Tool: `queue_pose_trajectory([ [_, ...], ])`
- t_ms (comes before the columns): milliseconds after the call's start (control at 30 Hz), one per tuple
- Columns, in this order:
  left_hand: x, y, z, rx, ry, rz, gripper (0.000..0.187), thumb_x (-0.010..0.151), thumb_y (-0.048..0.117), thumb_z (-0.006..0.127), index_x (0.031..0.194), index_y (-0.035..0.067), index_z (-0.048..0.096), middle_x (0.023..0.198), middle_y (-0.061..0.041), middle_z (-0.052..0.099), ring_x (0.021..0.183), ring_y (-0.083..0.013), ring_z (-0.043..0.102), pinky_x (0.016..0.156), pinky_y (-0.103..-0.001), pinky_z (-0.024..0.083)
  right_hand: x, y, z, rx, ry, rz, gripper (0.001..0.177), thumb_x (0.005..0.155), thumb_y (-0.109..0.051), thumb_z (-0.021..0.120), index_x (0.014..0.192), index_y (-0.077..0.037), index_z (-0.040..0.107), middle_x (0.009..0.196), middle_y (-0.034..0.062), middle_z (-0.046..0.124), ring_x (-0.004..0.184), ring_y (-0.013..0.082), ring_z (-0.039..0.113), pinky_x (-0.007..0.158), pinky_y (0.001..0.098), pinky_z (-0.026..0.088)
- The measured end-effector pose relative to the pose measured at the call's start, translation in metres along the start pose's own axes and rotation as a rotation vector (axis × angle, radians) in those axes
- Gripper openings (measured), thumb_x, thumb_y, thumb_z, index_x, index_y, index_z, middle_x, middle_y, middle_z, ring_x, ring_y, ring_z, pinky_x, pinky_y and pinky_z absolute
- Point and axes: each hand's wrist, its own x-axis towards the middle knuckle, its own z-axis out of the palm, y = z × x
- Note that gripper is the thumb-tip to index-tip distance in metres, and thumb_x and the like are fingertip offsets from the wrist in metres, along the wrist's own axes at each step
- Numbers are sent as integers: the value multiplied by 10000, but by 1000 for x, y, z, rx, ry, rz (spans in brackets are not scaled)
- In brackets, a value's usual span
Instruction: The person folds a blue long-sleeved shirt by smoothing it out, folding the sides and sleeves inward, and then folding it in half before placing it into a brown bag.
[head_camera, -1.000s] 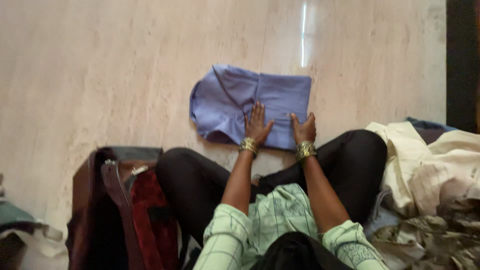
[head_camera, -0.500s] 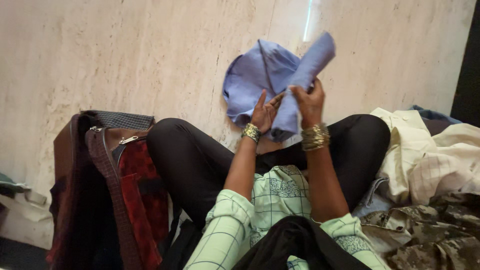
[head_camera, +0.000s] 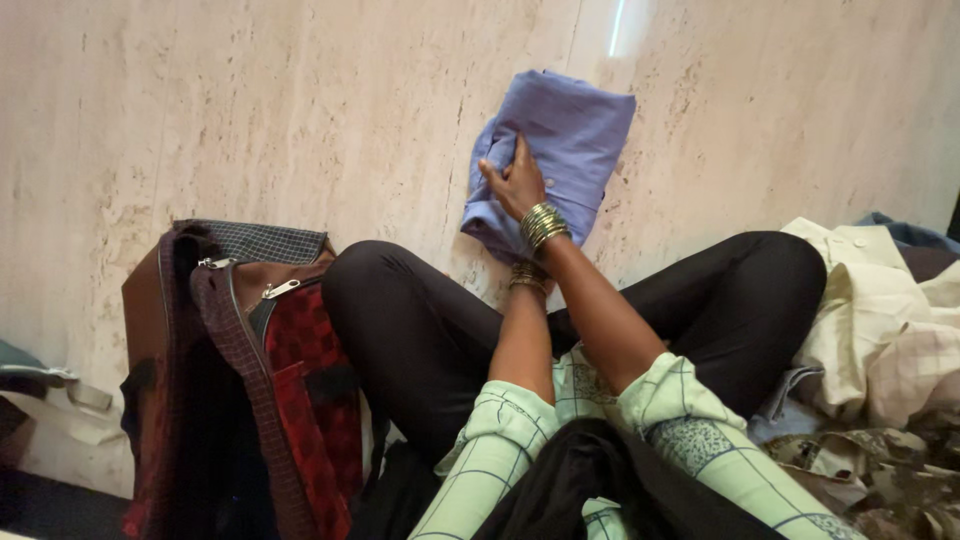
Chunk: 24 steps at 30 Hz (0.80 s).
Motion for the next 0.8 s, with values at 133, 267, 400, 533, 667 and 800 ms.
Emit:
queue_pose_trajectory([
  [133, 5, -23, -8, -8, 20, 23, 560, 1026, 448, 413, 1440, 72, 435, 1585, -124, 393, 1482, -238, 345, 1243, -417, 268, 6, -10, -25, 274, -201, 144, 931, 961, -371, 694, 1590, 45, 149, 851, 183, 639, 684, 261, 698, 622, 370, 587],
  [267, 8, -15, -9, 0, 39, 70, 512, 1030, 414, 419, 1411, 76, 469, 1560, -127, 431, 1463, -245, 383, 1234, -420, 301, 18, 27, -62, 693, -414, 143, 803, 929, -253, 689, 1543, -33, 221, 941, 155, 695, 701, 163, 738, 618, 319, 643],
  [400, 19, 6, -6, 40, 55, 126, 466, 1033, 380, 426, 1381, 80, 503, 1535, -129, 470, 1444, -252, 422, 1226, -423, 335, 11, 69, -109, 84, -79, -347, 521, 993, -249, 783, 1462, -123, 593, 1122, 120, 784, 930, 213, 798, 854, 380, 655],
  [533, 31, 20, -1, 107, 88, 137, 423, 1036, 346, 433, 1351, 84, 537, 1511, -132, 508, 1424, -259, 461, 1217, -426, 369, -16, 84, -141, -131, 91, -504, 422, 993, -271, 730, 1398, -210, 629, 1421, 99, 628, 1283, 304, 648, 1094, 493, 565],
  [667, 31, 36, 3, 260, 189, 154, 384, 1039, 313, 439, 1322, 88, 571, 1486, -135, 546, 1405, -265, 500, 1209, -430, 403, -30, 89, -143, -397, 70, -463, 578, 1009, -492, 560, 1529, -247, 499, 1653, 117, 348, 1540, 340, 251, 1225, 593, 167],
  [800, 13, 52, 17, 708, 478, 357, 350, 1042, 279, 446, 1292, 92, 605, 1462, -137, 584, 1386, -272, 539, 1200, -433, 437, -31, 95, -126, -448, 120, -359, 623, 1035, -560, 444, 1595, -291, 399, 1700, 117, 263, 1576, 344, 184, 1247, 593, 70],
])
